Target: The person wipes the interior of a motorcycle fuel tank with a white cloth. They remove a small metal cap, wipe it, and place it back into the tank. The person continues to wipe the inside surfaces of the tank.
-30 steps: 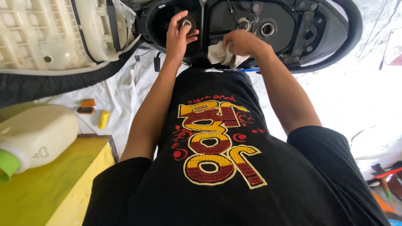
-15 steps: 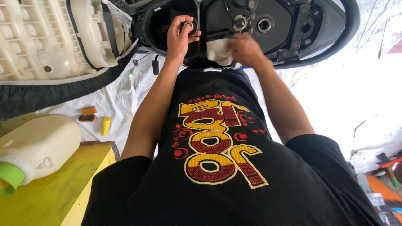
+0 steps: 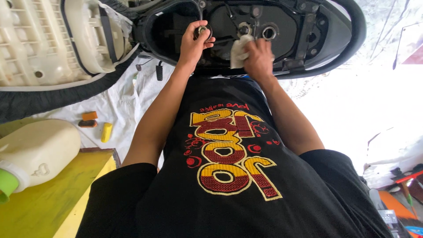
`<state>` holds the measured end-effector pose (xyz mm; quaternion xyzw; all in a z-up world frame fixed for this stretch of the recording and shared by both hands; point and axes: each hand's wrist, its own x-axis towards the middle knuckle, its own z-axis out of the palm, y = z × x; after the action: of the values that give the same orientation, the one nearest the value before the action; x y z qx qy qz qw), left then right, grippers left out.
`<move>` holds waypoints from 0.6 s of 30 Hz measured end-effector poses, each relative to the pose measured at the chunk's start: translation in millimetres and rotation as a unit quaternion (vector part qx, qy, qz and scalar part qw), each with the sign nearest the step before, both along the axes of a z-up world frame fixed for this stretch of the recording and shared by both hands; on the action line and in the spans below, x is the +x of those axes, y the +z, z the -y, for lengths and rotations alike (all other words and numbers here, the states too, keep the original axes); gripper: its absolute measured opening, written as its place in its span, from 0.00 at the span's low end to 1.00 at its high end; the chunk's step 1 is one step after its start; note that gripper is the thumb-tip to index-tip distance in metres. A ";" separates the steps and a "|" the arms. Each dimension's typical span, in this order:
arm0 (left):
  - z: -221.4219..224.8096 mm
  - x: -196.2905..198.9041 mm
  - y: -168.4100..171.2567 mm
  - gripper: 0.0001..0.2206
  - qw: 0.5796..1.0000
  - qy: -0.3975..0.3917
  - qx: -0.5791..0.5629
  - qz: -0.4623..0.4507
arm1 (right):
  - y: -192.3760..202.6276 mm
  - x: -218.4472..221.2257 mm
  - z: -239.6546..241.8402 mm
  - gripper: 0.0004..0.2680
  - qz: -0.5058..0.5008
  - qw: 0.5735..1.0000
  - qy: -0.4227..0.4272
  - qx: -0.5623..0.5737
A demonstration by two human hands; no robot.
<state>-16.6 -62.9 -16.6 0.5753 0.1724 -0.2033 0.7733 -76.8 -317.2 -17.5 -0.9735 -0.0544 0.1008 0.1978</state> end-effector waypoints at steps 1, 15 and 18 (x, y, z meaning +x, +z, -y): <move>4.7 -2.1 -2.9 0.12 1.000 0.002 -0.001 0.001 | 5.4 8.1 5.4 0.11 0.001 1.000 0.002 -0.001; 52.2 -15.7 9.1 0.18 0.998 0.060 0.014 -0.001 | -9.3 81.6 27.1 0.16 0.098 0.984 0.141 0.037; 70.2 -18.3 3.6 0.18 0.997 0.074 0.012 -0.017 | 7.5 79.5 37.1 0.16 0.068 0.974 0.176 0.127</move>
<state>-34.9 -133.1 -13.0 0.5668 0.2296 -0.1533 0.7762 2.8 -354.3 -9.9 -0.9202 -0.2509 0.0595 0.2945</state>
